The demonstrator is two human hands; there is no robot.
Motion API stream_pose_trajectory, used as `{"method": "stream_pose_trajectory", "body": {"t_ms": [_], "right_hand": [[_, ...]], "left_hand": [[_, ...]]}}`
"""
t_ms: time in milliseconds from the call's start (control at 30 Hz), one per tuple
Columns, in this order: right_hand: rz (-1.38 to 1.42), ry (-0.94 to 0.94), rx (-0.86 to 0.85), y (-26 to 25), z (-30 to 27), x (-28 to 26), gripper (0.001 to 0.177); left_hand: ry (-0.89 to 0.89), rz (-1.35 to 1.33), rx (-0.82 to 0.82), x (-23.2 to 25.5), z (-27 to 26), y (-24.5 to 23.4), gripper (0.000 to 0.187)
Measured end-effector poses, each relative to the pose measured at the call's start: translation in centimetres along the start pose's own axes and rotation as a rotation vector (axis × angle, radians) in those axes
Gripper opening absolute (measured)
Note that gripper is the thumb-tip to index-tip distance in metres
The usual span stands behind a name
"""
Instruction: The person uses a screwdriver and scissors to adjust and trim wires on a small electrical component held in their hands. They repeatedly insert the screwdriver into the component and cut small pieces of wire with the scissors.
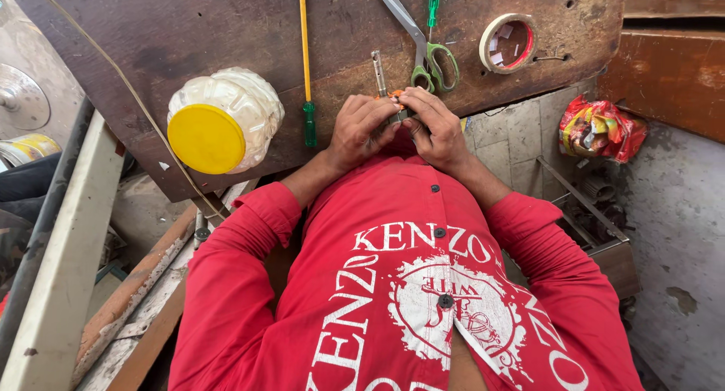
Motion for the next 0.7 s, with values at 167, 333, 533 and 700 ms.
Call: {"method": "stream_pose_trajectory", "body": {"t_ms": [167, 333, 533, 700], "right_hand": [[0.051, 0.006, -0.008, -0.3, 0.6, -0.1, 0.035], [0.41, 0.289, 0.175, -3.8, 3.7, 3.6, 0.026], [-0.407, 0.428, 0.212, -6.6, 8.7, 10.8, 0.037], [-0.404, 0.423, 0.139, -7.0, 12.0, 12.3, 0.029]], "left_hand": [[-0.038, -0.03, 0.016, -0.3, -0.4, 0.0, 0.035], [-0.275, -0.164, 0.007, -2.0, 1.0, 0.7, 0.028], [-0.588, -0.241, 0.021, -4.8, 1.4, 2.0, 0.02], [-0.652, -0.398, 0.011, -5.7, 1.5, 1.2, 0.026]]}}
Point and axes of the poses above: each hand's wrist, its own z-axis towards the middle knuckle, its own y-axis out of the palm, x = y × z, the point moved 6 cm from there along z, towards the middle knuckle, and after that the axes turned 14 degrees about z, right-handed, at the moved point
